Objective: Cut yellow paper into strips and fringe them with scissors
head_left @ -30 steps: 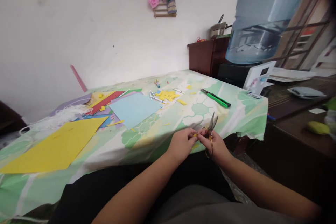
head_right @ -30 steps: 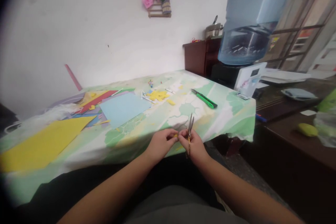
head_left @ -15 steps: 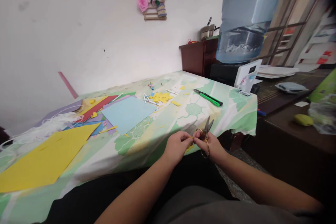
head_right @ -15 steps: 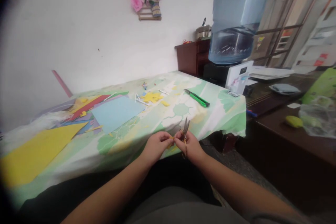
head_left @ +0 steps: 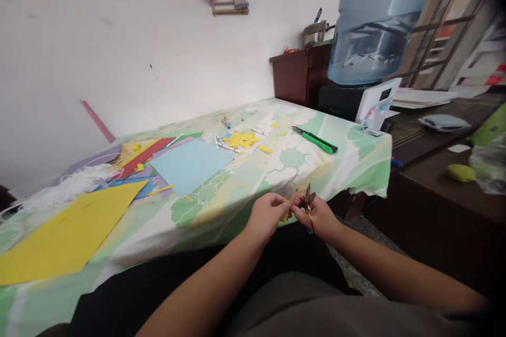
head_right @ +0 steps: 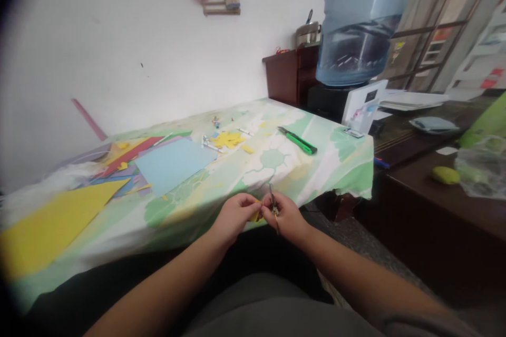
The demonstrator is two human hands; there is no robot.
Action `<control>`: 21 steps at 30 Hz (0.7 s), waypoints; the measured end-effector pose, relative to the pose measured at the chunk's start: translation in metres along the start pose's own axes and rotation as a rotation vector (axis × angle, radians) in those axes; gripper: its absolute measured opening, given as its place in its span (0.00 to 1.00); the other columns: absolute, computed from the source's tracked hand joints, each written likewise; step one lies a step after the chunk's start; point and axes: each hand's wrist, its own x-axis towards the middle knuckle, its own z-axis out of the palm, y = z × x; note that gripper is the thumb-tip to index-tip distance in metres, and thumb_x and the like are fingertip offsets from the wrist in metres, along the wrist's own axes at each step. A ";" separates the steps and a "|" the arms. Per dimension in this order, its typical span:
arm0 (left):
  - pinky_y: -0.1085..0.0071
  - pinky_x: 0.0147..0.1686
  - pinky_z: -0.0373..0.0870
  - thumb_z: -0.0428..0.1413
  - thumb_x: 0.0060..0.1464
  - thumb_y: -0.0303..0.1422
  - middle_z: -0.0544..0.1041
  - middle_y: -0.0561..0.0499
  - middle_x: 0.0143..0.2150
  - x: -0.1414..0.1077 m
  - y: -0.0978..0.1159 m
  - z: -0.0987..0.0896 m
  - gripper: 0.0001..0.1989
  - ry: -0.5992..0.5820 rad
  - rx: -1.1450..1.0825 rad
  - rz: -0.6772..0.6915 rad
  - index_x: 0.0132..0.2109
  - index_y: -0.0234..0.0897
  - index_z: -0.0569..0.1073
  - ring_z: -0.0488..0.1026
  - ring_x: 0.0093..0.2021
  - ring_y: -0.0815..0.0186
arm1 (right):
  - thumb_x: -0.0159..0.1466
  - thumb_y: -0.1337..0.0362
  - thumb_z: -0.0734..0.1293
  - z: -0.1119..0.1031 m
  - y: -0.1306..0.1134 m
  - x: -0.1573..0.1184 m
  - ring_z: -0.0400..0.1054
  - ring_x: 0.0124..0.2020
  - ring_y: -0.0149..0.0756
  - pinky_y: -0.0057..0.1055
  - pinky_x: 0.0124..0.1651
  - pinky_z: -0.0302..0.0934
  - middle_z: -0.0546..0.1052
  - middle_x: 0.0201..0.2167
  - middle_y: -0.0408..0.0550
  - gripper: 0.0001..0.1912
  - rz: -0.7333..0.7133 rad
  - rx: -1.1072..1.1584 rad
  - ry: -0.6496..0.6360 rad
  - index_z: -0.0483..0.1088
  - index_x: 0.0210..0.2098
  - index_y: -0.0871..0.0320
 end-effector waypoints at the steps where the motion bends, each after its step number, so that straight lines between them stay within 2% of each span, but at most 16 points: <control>1: 0.76 0.24 0.60 0.56 0.37 0.31 0.69 0.54 0.20 0.001 0.002 0.000 0.06 -0.019 -0.021 -0.013 0.24 0.32 0.67 0.65 0.21 0.74 | 0.52 0.64 0.61 0.000 0.000 0.001 0.60 0.27 0.30 0.29 0.32 0.58 0.63 0.24 0.41 0.05 0.006 -0.002 0.001 0.58 0.25 0.57; 4: 0.77 0.22 0.60 0.56 0.37 0.31 0.68 0.55 0.18 0.004 0.004 -0.002 0.07 -0.067 -0.072 -0.044 0.24 0.31 0.67 0.64 0.19 0.74 | 0.53 0.63 0.61 -0.001 0.003 0.004 0.61 0.27 0.30 0.30 0.32 0.58 0.64 0.24 0.42 0.06 0.043 0.009 0.021 0.57 0.26 0.56; 11: 0.76 0.24 0.62 0.54 0.41 0.31 0.69 0.55 0.19 0.004 0.002 -0.004 0.06 -0.040 -0.176 -0.038 0.24 0.33 0.65 0.66 0.19 0.74 | 0.52 0.62 0.62 0.001 0.002 -0.003 0.59 0.26 0.30 0.29 0.30 0.56 0.63 0.23 0.42 0.08 0.075 -0.006 0.051 0.55 0.24 0.56; 14: 0.75 0.26 0.65 0.53 0.43 0.31 0.71 0.53 0.22 0.003 0.018 -0.014 0.06 -0.005 -0.216 0.000 0.26 0.33 0.64 0.68 0.21 0.74 | 0.52 0.60 0.62 0.001 -0.007 0.000 0.57 0.22 0.28 0.27 0.26 0.55 0.62 0.21 0.40 0.09 0.085 -0.041 0.063 0.56 0.24 0.56; 18: 0.73 0.28 0.66 0.53 0.43 0.30 0.72 0.51 0.24 0.000 0.050 -0.038 0.05 0.060 -0.274 0.133 0.26 0.32 0.65 0.69 0.22 0.73 | 0.52 0.55 0.61 -0.005 -0.026 0.017 0.53 0.18 0.27 0.26 0.21 0.52 0.58 0.16 0.38 0.12 0.098 -0.210 0.078 0.57 0.22 0.57; 21: 0.73 0.29 0.66 0.54 0.42 0.29 0.71 0.52 0.24 -0.011 0.067 -0.057 0.05 0.151 -0.335 0.218 0.29 0.32 0.66 0.68 0.22 0.74 | 0.54 0.52 0.58 -0.012 -0.040 0.031 0.53 0.19 0.28 0.26 0.22 0.51 0.58 0.16 0.39 0.15 0.052 -0.388 -0.001 0.57 0.20 0.57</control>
